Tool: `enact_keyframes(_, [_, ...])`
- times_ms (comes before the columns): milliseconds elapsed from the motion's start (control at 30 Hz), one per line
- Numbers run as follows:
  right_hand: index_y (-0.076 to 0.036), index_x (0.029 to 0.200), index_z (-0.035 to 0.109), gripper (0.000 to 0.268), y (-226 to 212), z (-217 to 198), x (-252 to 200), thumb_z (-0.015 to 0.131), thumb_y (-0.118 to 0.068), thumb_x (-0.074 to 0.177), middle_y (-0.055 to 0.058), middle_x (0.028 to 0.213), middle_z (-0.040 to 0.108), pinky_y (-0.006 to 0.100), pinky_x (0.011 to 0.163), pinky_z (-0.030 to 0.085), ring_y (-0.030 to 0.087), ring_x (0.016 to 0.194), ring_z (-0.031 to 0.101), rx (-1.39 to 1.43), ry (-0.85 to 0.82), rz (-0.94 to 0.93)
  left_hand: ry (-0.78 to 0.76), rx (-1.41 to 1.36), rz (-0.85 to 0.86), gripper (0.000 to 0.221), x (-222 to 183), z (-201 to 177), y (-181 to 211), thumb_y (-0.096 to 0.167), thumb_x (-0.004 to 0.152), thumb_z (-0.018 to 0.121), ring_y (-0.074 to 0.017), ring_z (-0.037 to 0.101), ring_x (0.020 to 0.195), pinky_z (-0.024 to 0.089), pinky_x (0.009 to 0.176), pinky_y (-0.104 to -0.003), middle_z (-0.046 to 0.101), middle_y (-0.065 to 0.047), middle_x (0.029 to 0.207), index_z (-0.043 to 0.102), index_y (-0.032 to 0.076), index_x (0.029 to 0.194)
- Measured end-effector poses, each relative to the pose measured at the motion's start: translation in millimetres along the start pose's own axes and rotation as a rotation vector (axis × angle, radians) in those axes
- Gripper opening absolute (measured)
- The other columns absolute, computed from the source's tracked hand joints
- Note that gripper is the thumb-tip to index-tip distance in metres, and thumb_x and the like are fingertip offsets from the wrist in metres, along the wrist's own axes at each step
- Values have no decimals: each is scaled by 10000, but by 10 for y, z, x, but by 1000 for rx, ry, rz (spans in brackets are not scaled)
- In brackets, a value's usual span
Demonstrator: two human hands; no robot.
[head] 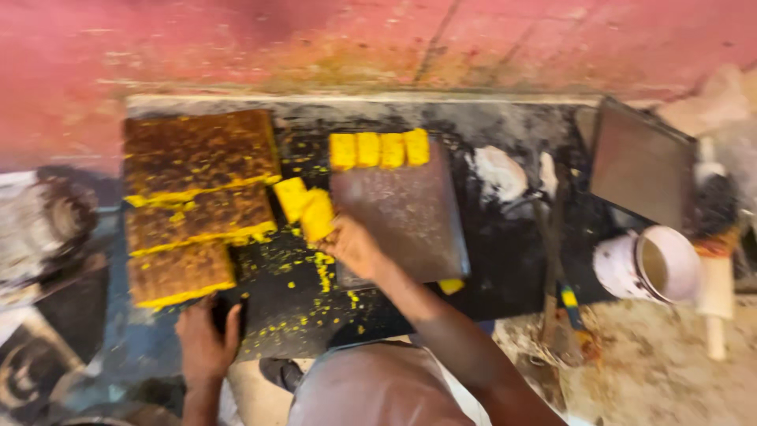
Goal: The person cuts large slabs of yellow and brown confectionery into smaller rectangular bars using a long knife and then arranges the pieces onto a metal tray.
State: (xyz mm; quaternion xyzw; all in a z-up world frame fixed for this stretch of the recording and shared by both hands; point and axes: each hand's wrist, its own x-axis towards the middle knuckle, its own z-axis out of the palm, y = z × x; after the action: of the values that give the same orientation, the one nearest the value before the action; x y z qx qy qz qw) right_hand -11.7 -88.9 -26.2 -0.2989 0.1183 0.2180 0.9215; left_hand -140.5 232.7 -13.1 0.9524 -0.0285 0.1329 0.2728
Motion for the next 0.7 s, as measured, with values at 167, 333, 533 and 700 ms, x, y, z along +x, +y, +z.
enact_keyframes(167, [-72,1211,578,300,-1499,-830,-29,731,-87,954,62,1126,679,332,906,537,180,1043,661,-679,188,-764,-59,79,-37,594,-73,12,-38,384,942,680,-399,530,1119,408,983,-505,609,-194,1146,588,-11,1376])
enact_keyframes(333, [-11,1096,644,302,-2429,-1674,492,738,-95,822,95,1012,705,356,812,547,208,931,680,-1028,822,-817,-45,104,-15,613,-55,49,-67,393,945,683,-397,527,1115,412,989,-501,600,-193,1144,579,-22,1385])
enact_keyframes(533, [-5,1139,602,347,-2344,-2040,830,715,-106,827,129,1018,689,385,843,529,259,954,672,-1226,912,-818,-9,90,-27,583,-40,56,-55,377,921,690,-393,542,1108,415,974,-502,605,-187,1136,587,3,1356])
enact_keyframes(700, [-27,1233,604,447,-2378,-1912,516,720,-139,815,126,1084,704,425,862,536,274,994,685,-1326,763,-568,-16,80,-21,582,-31,41,-17,372,936,683,-395,539,1116,416,974,-500,610,-191,1176,573,-3,1367])
